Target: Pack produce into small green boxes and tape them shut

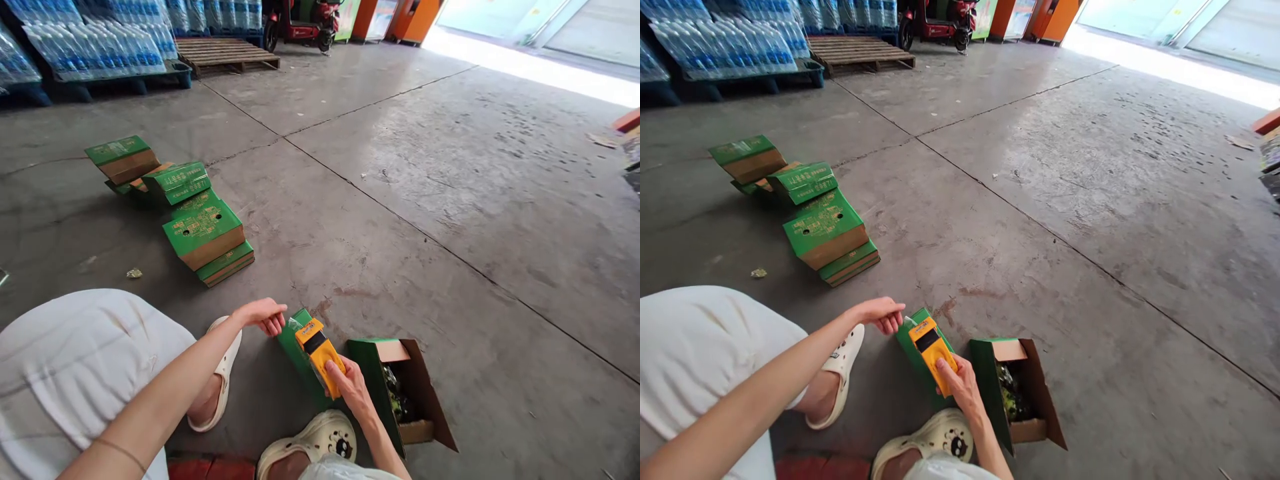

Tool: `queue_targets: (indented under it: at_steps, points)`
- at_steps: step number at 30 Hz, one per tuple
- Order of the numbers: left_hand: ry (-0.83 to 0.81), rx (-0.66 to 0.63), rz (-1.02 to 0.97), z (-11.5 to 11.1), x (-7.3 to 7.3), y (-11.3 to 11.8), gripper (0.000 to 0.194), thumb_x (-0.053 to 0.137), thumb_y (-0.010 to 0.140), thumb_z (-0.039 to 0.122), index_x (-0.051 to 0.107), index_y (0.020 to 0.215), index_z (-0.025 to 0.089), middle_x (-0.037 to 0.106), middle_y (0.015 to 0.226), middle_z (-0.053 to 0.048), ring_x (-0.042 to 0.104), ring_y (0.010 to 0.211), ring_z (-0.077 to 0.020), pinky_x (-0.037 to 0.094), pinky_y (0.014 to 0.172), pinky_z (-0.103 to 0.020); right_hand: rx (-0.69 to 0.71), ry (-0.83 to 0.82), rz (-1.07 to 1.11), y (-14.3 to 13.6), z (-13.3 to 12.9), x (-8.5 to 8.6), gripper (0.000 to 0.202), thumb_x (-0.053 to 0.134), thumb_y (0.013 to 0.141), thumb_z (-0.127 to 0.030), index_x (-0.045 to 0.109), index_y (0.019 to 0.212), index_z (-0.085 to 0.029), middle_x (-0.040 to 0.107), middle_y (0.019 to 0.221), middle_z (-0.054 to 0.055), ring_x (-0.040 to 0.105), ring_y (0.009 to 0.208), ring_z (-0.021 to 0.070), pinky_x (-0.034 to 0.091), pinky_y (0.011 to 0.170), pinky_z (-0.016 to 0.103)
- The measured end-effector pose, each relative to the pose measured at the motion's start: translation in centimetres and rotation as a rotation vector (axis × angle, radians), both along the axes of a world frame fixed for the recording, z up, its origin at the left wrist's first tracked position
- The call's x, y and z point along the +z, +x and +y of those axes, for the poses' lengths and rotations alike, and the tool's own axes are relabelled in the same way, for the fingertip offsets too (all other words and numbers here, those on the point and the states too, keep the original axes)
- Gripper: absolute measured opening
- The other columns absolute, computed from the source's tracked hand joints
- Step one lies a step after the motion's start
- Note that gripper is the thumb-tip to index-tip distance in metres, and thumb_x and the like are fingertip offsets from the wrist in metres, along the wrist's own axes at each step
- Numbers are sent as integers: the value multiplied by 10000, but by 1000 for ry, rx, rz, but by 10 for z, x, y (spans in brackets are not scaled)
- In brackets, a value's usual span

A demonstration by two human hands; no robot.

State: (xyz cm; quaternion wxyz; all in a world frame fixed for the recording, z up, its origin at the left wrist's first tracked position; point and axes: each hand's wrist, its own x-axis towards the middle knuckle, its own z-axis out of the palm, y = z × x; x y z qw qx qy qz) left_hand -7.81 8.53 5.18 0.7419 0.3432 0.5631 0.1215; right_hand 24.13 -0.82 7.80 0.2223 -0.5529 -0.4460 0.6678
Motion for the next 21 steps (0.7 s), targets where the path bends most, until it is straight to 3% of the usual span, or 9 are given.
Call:
queue_targets:
  at_steps: [4, 7, 10, 14, 18, 21]
  points:
    - [-149, 25, -409, -23, 2, 7, 598, 807, 704, 705, 780, 1000, 187, 792, 1077, -123, 737, 884, -221, 592, 776, -337, -27, -6, -28, 0, -2, 1, 640, 773, 695, -844, 655, 750, -218, 569, 594, 8, 537, 446, 161, 495, 433, 312]
    - [-43, 92, -413, -29, 4, 1, 494, 890, 694, 501, 782, 1080, 211, 765, 1164, -106, 707, 937, -198, 589, 819, -332, -31, -3, -12, 0, -2, 1, 615, 771, 725, -825, 667, 776, -221, 580, 614, 16, 544, 460, 164, 498, 448, 316]
    - [56, 90, -343, -32, 3, 2, 494, 937, 660, 409, 793, 1085, 203, 756, 1119, -95, 681, 954, -190, 575, 783, -298, -30, -7, -8, -1, -2, 3, 626, 769, 721, -833, 667, 781, -218, 575, 611, 11, 545, 459, 164, 488, 449, 314]
    - [74, 79, -305, -37, 1, 10, 490, 938, 671, 429, 807, 1085, 202, 754, 1058, -82, 668, 956, -186, 534, 712, -247, -17, -1, -1, -1, -3, 8, 600, 764, 755, -807, 669, 783, -215, 577, 618, 8, 553, 465, 164, 479, 461, 309]
    - [112, 103, -241, -38, -3, 16, 483, 927, 661, 488, 814, 1020, 184, 753, 945, -61, 635, 791, -141, 454, 623, -214, -8, -2, 16, -1, -3, 10, 574, 763, 776, -786, 670, 788, -220, 580, 625, 9, 571, 482, 176, 469, 467, 309]
    - [258, 132, -140, -36, -10, 23, 429, 884, 676, 508, 808, 923, 166, 699, 759, -18, 574, 661, -124, 415, 585, -227, -1, -5, 15, 0, -3, 8, 578, 763, 766, -796, 656, 767, -228, 579, 621, 10, 579, 479, 181, 468, 458, 308]
